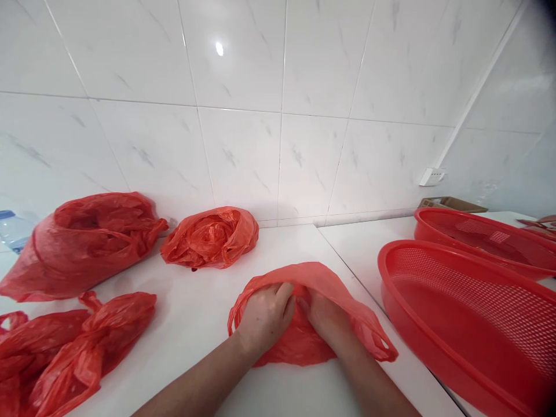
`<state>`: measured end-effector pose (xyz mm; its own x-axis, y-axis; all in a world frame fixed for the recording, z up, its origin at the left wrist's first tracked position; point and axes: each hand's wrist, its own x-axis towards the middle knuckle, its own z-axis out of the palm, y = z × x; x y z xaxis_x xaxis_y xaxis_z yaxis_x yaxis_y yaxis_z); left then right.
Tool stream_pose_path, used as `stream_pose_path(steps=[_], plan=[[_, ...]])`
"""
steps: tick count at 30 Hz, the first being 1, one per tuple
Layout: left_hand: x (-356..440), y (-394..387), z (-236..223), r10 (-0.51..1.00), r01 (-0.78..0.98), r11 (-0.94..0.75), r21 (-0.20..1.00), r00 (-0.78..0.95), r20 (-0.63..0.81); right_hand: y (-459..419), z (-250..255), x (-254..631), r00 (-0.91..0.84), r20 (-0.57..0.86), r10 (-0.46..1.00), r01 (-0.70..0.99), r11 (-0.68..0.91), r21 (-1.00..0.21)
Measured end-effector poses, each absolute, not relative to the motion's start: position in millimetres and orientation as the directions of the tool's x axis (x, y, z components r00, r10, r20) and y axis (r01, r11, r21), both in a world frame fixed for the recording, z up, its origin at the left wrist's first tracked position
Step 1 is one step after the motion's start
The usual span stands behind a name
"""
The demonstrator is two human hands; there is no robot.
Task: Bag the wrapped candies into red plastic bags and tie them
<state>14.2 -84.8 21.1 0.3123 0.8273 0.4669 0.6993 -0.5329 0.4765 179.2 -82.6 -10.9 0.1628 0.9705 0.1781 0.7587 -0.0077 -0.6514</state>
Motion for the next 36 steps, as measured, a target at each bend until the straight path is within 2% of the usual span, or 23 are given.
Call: stream_pose_path(steps=[2,5,8,11,14,18,20,23,25,28,32,36], plan=[[15,-87,23,0.778,0.715,-0.566,0.411,0.298,0.553,-84,0,175,0.107,0.147,0.983,0.765,0.013,-0.644],[13,-89,24,0.712,0.684,-0.617,0.389,0.276,0.646,-88,14,169,0.074,0.132,0.989,0.812,0.017,-0.583],[11,-86,26,0.631,0.658,-0.697,0.285,0.373,0.681,-90,19,165,0.084,0.154,0.985,0.855,0.008,-0.519],[12,-82,25,0.610,0.681,-0.711,0.177,0.470,0.638,-91,17,163,0.066,0.122,0.990,0.875,0.001,-0.485],[13,-77,19,0.700,0.743,-0.648,0.169,0.493,0.517,-93,14,165,0.028,0.047,0.998,0.883,-0.002,-0.470],[8,-71,9,0.832,0.786,-0.550,0.283,0.488,0.264,-97,17,180,-0.090,-0.070,0.994,0.808,0.031,-0.588],[5,-68,3,0.849,0.784,-0.526,0.329,0.509,0.145,-98,21,192,-0.149,-0.112,0.982,0.749,0.038,-0.661],[0,-66,-1,0.826,0.765,-0.543,0.347,0.561,0.054,-94,24,210,-0.184,-0.143,0.973,0.623,0.003,-0.782],[-2,-66,0,0.805,0.751,-0.562,0.347,0.593,0.020,-88,22,217,-0.159,-0.157,0.975,0.496,-0.059,-0.866],[-4,-68,5,0.762,0.719,-0.594,0.360,0.646,-0.033,-78,15,220,-0.004,-0.152,0.988,0.307,-0.144,-0.941],[-3,-72,8,0.723,0.684,-0.627,0.372,0.689,-0.050,-71,9,219,0.149,-0.150,0.977,0.173,-0.175,-0.969],[3,-74,9,0.750,0.680,-0.650,0.340,0.646,0.144,-74,11,218,0.129,-0.143,0.981,0.282,-0.175,-0.943]])
